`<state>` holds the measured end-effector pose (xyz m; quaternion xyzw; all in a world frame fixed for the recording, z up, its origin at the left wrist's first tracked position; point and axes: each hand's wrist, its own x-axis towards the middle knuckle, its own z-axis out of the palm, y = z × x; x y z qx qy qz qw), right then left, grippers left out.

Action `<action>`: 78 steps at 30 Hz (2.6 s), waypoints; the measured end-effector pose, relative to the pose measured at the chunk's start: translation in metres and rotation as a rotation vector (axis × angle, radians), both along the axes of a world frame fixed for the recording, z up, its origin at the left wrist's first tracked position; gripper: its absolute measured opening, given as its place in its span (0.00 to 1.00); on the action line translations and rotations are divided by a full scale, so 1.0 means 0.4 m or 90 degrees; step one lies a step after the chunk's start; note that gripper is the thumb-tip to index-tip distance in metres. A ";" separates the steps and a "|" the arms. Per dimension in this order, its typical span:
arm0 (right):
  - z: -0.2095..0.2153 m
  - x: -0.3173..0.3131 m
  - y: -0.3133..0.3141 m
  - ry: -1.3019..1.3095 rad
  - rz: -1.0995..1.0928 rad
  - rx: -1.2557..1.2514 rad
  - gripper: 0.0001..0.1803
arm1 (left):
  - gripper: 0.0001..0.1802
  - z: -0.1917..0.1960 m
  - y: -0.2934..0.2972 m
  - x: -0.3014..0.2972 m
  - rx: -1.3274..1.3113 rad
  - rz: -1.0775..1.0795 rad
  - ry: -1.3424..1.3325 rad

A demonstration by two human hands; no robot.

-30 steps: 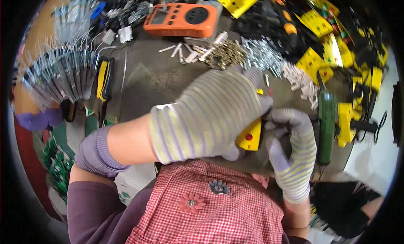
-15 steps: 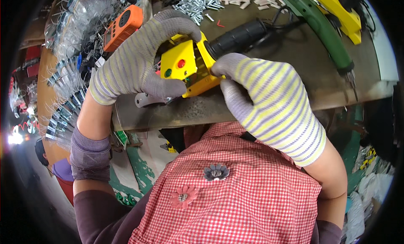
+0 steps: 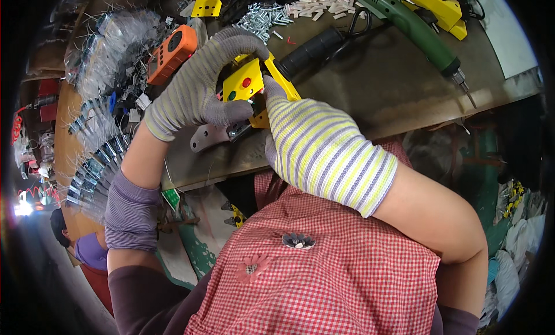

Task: Assembling internal components, wiring, and switches into a yellow plastic housing for an electronic device.

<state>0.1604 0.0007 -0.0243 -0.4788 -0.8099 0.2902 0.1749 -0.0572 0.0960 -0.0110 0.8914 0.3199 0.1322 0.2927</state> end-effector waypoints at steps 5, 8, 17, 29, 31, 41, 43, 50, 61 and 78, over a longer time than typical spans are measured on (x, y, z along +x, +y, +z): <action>-0.039 -0.004 -0.008 0.075 -0.034 0.007 0.31 | 0.40 -0.028 -0.009 0.001 0.097 0.005 -0.091; -0.028 0.019 0.016 -0.028 0.010 -0.007 0.36 | 0.40 -0.032 -0.010 0.003 0.129 0.015 -0.109; 0.011 0.063 0.083 -0.184 0.131 0.063 0.28 | 0.41 -0.031 -0.034 0.011 0.161 0.046 -0.046; 0.065 0.045 0.140 -0.062 0.158 -0.304 0.24 | 0.44 -0.032 -0.046 0.021 0.194 0.074 0.000; 0.060 0.043 0.147 -0.076 0.182 -0.301 0.23 | 0.44 -0.030 -0.045 0.022 0.193 0.072 0.001; 0.055 0.086 0.155 0.008 0.179 0.275 0.11 | 0.44 0.022 -0.032 0.029 0.131 0.040 0.059; 0.086 0.095 0.178 0.118 0.118 0.253 0.10 | 0.40 0.023 -0.021 0.039 0.152 0.005 0.045; 0.056 0.080 0.201 0.080 0.202 0.214 0.33 | 0.44 0.015 -0.038 0.039 0.148 0.108 0.019; 0.065 0.055 0.212 -0.007 0.299 0.139 0.29 | 0.21 0.024 -0.154 -0.124 -0.021 0.370 -0.227; 0.142 -0.009 0.263 -0.209 0.425 0.084 0.37 | 0.16 -0.074 -0.239 -0.119 0.256 0.233 0.050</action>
